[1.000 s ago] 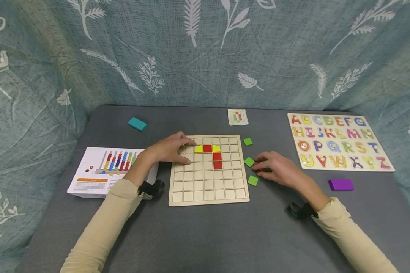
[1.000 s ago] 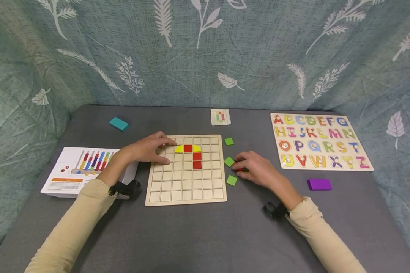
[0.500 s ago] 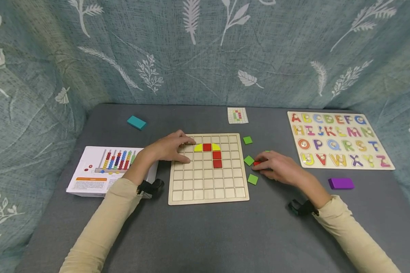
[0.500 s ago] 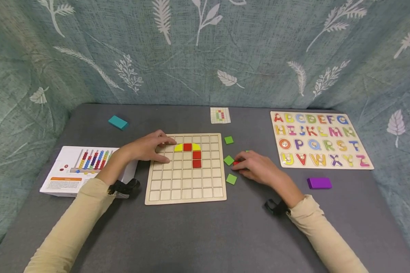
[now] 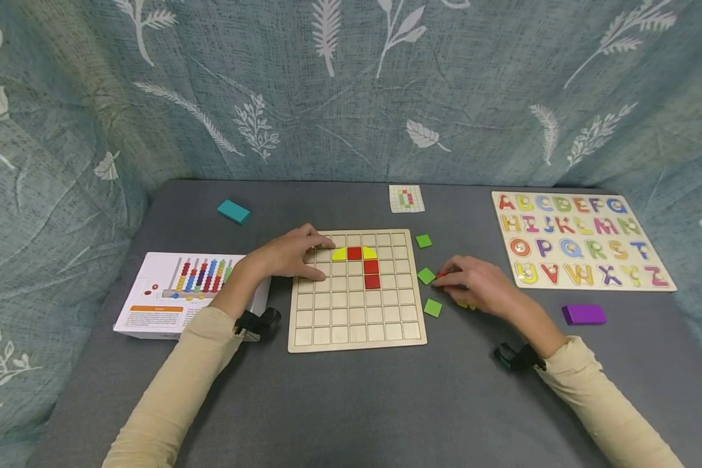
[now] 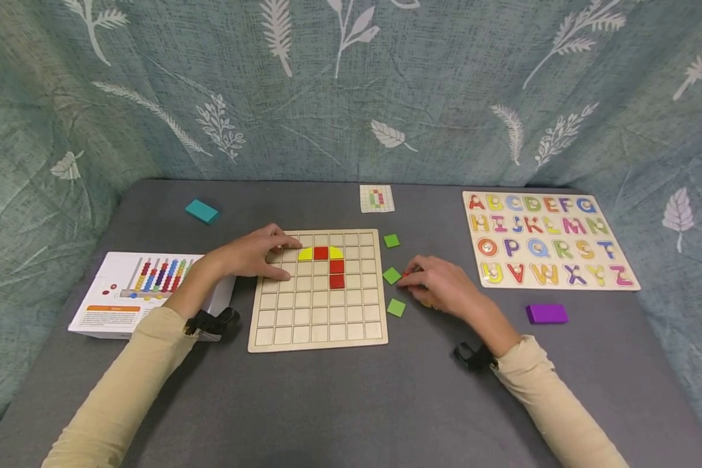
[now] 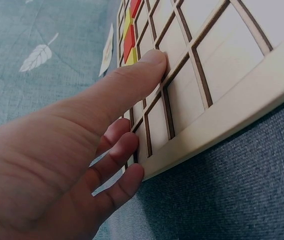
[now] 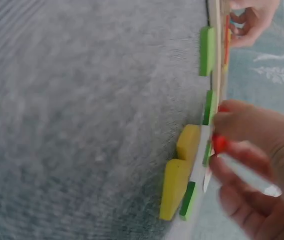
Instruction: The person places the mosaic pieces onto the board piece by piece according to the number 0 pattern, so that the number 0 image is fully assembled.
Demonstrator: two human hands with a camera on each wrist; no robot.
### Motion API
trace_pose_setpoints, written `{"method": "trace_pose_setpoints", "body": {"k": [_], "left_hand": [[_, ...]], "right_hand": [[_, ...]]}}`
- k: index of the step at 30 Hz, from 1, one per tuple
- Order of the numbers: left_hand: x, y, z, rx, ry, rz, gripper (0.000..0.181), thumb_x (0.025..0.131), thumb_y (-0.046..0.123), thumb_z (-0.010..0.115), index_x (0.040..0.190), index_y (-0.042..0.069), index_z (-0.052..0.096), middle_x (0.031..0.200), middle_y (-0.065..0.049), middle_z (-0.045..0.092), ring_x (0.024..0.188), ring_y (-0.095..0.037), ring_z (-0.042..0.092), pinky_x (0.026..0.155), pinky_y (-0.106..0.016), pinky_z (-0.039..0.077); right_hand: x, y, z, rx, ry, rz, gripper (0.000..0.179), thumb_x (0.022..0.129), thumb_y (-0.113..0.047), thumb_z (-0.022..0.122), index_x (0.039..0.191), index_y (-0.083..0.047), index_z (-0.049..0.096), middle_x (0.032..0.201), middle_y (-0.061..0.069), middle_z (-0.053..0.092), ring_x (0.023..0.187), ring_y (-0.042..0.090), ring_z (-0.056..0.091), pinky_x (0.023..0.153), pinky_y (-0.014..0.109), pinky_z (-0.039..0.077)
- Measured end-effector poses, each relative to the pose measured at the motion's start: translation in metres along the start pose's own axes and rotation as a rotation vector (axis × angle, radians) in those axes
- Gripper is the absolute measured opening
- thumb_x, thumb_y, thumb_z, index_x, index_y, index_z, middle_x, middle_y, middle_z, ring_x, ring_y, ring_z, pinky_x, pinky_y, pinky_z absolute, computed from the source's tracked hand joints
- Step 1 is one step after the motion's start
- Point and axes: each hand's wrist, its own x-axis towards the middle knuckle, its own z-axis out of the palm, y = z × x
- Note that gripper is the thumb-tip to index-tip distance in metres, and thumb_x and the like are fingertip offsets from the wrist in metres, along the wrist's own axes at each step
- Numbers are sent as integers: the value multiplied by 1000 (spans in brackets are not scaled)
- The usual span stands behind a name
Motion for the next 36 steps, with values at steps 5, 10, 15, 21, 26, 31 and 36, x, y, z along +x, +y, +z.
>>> {"method": "trace_pose_setpoints", "body": {"k": [5,10,15,21,26,31,36], "left_hand": [[1,-1,-1,-9,-10,19,62,86,29,75,141,15,50,119,-11,44,101,-24,44,85,-39,39],[2,-1,-1,-26,-6,27,62,86,27,75,142,14,49,120,-11,43,101,-24,43,86,-40,38],[1,-1,-2,-28,-12,17,63,86,27,75,142,15,49,119,-10,43,101,-24,44,86,-38,38],[1,-1,-2,-19,-13,25,63,86,27,75,142,13,49,119,-11,43,101,-24,43,85,-38,38],[1,0,-3,-23,-12,30,62,86,26,75,142,12,49,118,-12,43,100,-25,43,85,-40,38],[1,0,-2,-10,-15,22,62,87,27,74,142,14,49,118,-11,44,99,-24,43,85,-39,38],[1,0,-2,-6,-15,19,62,87,28,74,142,14,49,119,-10,44,100,-23,43,86,-39,38]], "right_hand": [[7,-13,0,131,169,-151,27,73,-4,81,97,-13,77,101,4,67,87,16,63,68,30,49],[19,-27,5,203,229,-236,31,68,2,82,95,-12,76,100,4,66,87,14,62,69,26,48],[28,-38,11,241,194,-241,24,75,-1,79,96,-12,75,100,3,66,86,12,61,67,22,46],[43,-52,23,265,154,-218,18,78,-6,78,95,-14,75,100,1,65,85,10,61,68,23,48],[58,-63,33,268,73,-194,12,83,-11,76,95,-14,74,100,0,65,90,11,61,76,24,52],[67,-69,38,255,65,-184,10,84,-10,73,93,-14,74,97,-1,64,85,11,61,75,23,51],[70,-70,41,237,72,-173,10,85,-7,70,91,-15,73,95,-1,63,81,10,59,71,22,49]]}}
